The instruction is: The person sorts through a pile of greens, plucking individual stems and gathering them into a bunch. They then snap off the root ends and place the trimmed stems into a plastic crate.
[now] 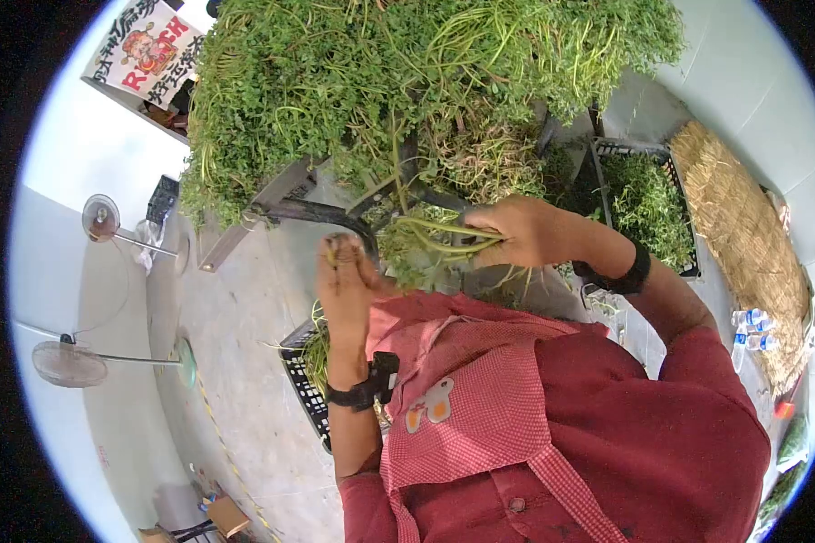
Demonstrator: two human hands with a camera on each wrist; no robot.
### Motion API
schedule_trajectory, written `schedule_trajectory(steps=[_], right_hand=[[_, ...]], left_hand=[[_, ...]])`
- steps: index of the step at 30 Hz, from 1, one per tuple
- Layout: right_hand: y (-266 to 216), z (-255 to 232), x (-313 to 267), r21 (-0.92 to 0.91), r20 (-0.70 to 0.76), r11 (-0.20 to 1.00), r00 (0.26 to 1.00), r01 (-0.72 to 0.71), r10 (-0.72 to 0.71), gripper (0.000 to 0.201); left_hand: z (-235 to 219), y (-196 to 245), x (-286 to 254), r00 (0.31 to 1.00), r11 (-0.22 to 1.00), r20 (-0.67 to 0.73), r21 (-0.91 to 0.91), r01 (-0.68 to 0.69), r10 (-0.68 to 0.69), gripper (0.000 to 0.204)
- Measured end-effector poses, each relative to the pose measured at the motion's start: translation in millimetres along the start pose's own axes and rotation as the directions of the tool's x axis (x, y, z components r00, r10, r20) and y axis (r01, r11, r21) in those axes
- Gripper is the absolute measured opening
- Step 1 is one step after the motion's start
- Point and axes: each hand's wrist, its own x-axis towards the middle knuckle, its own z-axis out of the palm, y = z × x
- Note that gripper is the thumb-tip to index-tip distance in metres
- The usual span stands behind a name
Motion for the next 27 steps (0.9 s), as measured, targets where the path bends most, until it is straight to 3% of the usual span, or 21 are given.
schedule_trajectory(steps=[2, 3, 4, 5, 6, 7, 9, 13, 18, 23, 25, 27], right_hand=[[-3.7, -5.5, 1.5, -0.047, 0.028, 0.998, 0.999, -0.041, 0.042, 0.035], [-5.3, -7.7, 2.0, -0.039, 0.022, 0.999, 0.999, -0.034, 0.035, 0.035], [-5.5, -7.7, 1.4, -0.028, 0.016, 0.999, 0.999, -0.031, 0.032, 0.034], [-2.3, -5.0, 2.3, -0.024, 0.019, 0.999, 0.999, -0.039, 0.039, 0.034], [2.8, -0.4, 4.8, -0.074, -0.005, 0.997, 1.0, 0.025, -0.025, 0.035], [5.5, 3.3, 6.8, -0.121, -0.025, 0.989, 0.995, 0.089, -0.093, 0.036], [3.1, 2.7, 9.5, -0.109, 0.006, 0.991, 0.997, 0.077, -0.076, 0.036], [15.9, -5.4, 9.5, -0.036, 0.054, 0.998, 0.997, 0.059, -0.057, 0.033], [6.8, -16.8, 5.0, 0.088, 0.035, 0.994, 0.997, 0.063, -0.067, 0.029], [13.4, -8.8, 2.4, 0.136, -0.012, 0.988, 0.997, 0.071, -0.07, 0.026], [16.7, -0.2, 1.5, -0.014, -0.081, 0.988, 0.985, 0.155, -0.156, 0.022], [9.8, 8.4, -3.5, -0.098, -0.102, 0.99, 0.988, 0.104, -0.114, 0.02]], left_hand=[[-7.8, 8.2, 1.3, 0.999, 0.99, 0.006, -0.132, 0.04, -0.04, 0.018], [-7.4, 11.7, 0.5, 1.0, 1.0, 0.016, 0.029, -0.001, 0.0, 0.01], [-0.7, 13.6, -1.4, 1.0, 1.0, 0.02, 0.03, 0.005, -0.006, 0.01], [12.1, 14.6, -4.7, 0.962, 0.945, 0.158, 0.207, -0.253, 0.223, 0.008], [25.4, 18.2, -7.9, 0.855, 0.797, 0.326, 0.334, -0.503, 0.404, 0.013], [37.2, 22.0, -9.7, 0.86, 0.802, 0.323, 0.336, -0.494, 0.394, 0.013], [53.7, 27.4, -10.2, 0.736, 0.631, 0.531, 0.412, -0.658, 0.42, 0.025], [44.0, 17.5, -3.5, 0.703, 0.57, 0.621, 0.456, -0.683, 0.346, 0.037], [42.0, 27.9, -11.7, 0.749, 0.675, 0.625, 0.458, -0.579, 0.218, 0.032], [37.4, 14.6, -12.2, 0.728, 0.629, 0.642, 0.468, -0.621, 0.241, 0.029], [37.5, 10.1, -14.9, 0.702, 0.604, 0.666, 0.459, -0.651, 0.252, 0.027], [36.6, 0.8, -20.1, 0.705, 0.6, 0.667, 0.468, -0.649, 0.242, 0.029]])
